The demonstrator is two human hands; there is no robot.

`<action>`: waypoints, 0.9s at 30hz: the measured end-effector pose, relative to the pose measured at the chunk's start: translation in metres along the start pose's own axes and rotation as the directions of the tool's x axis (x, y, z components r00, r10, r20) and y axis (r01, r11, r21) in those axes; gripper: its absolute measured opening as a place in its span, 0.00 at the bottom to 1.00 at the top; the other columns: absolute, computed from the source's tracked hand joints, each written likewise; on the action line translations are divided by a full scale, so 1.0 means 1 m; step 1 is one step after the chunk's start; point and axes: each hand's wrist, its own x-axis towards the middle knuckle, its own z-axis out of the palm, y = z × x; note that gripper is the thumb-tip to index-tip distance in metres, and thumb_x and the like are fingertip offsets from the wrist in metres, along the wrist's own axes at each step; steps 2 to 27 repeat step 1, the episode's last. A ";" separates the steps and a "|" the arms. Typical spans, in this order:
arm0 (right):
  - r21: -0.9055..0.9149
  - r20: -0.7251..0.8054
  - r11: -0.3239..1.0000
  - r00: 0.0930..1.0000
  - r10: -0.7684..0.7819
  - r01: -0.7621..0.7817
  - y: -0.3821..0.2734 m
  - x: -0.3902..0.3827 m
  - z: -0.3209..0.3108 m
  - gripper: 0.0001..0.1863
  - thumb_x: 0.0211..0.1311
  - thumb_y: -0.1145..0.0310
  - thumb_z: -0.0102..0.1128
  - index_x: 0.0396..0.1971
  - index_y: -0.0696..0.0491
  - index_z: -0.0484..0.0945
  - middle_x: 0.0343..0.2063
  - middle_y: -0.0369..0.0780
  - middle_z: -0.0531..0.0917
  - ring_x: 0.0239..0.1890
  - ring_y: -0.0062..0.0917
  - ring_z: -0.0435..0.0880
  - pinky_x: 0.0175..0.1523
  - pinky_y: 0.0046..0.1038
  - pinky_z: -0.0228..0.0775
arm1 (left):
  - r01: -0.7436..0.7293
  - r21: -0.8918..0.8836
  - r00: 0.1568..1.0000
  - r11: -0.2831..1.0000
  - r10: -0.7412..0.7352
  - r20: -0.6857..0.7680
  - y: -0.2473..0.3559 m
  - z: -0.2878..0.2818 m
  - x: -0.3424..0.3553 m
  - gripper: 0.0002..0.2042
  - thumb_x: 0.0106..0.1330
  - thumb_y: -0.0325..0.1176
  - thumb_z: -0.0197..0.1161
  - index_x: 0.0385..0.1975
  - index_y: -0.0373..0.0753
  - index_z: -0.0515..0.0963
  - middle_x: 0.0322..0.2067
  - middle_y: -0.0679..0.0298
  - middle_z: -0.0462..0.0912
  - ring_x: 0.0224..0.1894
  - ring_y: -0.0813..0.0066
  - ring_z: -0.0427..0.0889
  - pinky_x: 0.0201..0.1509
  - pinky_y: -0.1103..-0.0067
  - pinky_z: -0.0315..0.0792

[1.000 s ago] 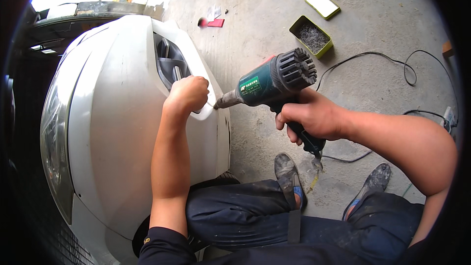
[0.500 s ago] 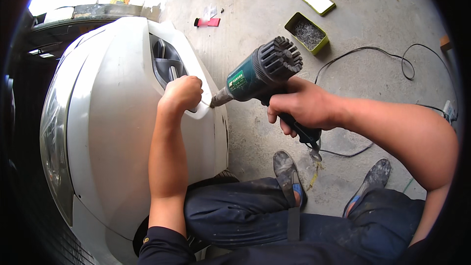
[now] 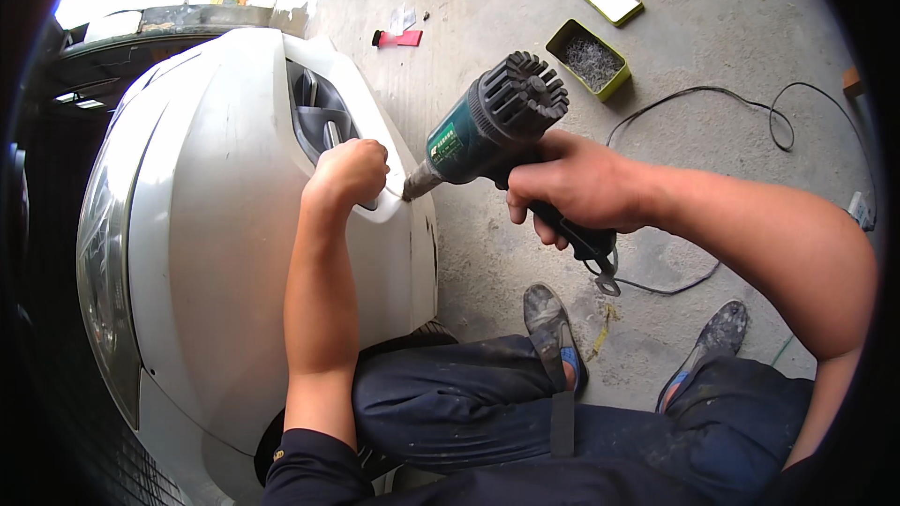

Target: The person plugs in a heat gun and uses it to apply heat to a white car bumper while feeding a plastic rod into a damaged area. The person sits on the floor during the repair and continues to apply heat and plastic to the same spot.

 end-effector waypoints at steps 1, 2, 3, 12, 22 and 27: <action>-0.004 0.027 1.000 0.999 0.019 -0.019 0.001 0.002 -0.002 0.13 0.56 0.72 0.52 0.41 0.59 0.70 0.28 0.41 0.79 0.19 0.22 0.79 0.23 0.25 0.74 | 0.010 -0.006 1.000 1.000 -0.010 0.005 0.000 -0.001 -0.001 0.09 0.60 0.35 0.57 0.30 0.38 0.81 0.33 0.54 0.84 0.39 0.55 0.82 0.43 0.67 0.76; -0.004 0.027 1.000 0.999 0.019 -0.019 0.001 0.002 -0.002 0.13 0.56 0.72 0.52 0.41 0.59 0.70 0.28 0.41 0.79 0.19 0.22 0.79 0.23 0.25 0.74 | 0.010 -0.006 1.000 1.000 -0.010 0.005 0.000 -0.001 -0.001 0.09 0.60 0.35 0.57 0.30 0.38 0.81 0.33 0.54 0.84 0.39 0.55 0.82 0.43 0.67 0.76; -0.004 0.027 1.000 0.999 0.019 -0.019 0.001 0.002 -0.002 0.13 0.56 0.72 0.52 0.41 0.59 0.70 0.28 0.41 0.79 0.19 0.22 0.79 0.23 0.25 0.74 | 0.010 -0.006 1.000 1.000 -0.010 0.005 0.000 -0.001 -0.001 0.09 0.60 0.35 0.57 0.30 0.38 0.81 0.33 0.54 0.84 0.39 0.55 0.82 0.43 0.67 0.76; -0.004 0.027 1.000 0.999 0.019 -0.019 0.001 0.002 -0.002 0.13 0.56 0.72 0.52 0.41 0.59 0.70 0.28 0.41 0.79 0.19 0.22 0.79 0.23 0.25 0.74 | 0.010 -0.006 1.000 1.000 -0.010 0.005 0.000 -0.001 -0.001 0.09 0.60 0.35 0.57 0.30 0.38 0.81 0.33 0.54 0.84 0.39 0.55 0.82 0.43 0.67 0.76; -0.004 0.027 1.000 0.999 0.019 -0.019 0.001 0.002 -0.002 0.13 0.56 0.72 0.52 0.41 0.59 0.70 0.28 0.41 0.79 0.19 0.22 0.79 0.23 0.25 0.74 | 0.010 -0.006 1.000 1.000 -0.010 0.005 0.000 -0.001 -0.001 0.09 0.60 0.35 0.57 0.30 0.38 0.81 0.33 0.54 0.84 0.39 0.55 0.82 0.43 0.67 0.76; -0.004 0.027 1.000 0.999 0.019 -0.019 0.001 0.002 -0.002 0.13 0.56 0.72 0.52 0.41 0.59 0.70 0.28 0.41 0.79 0.19 0.22 0.79 0.23 0.25 0.74 | 0.010 -0.006 1.000 1.000 -0.010 0.005 0.000 -0.001 -0.001 0.09 0.60 0.35 0.57 0.30 0.38 0.81 0.33 0.54 0.84 0.39 0.55 0.82 0.43 0.67 0.76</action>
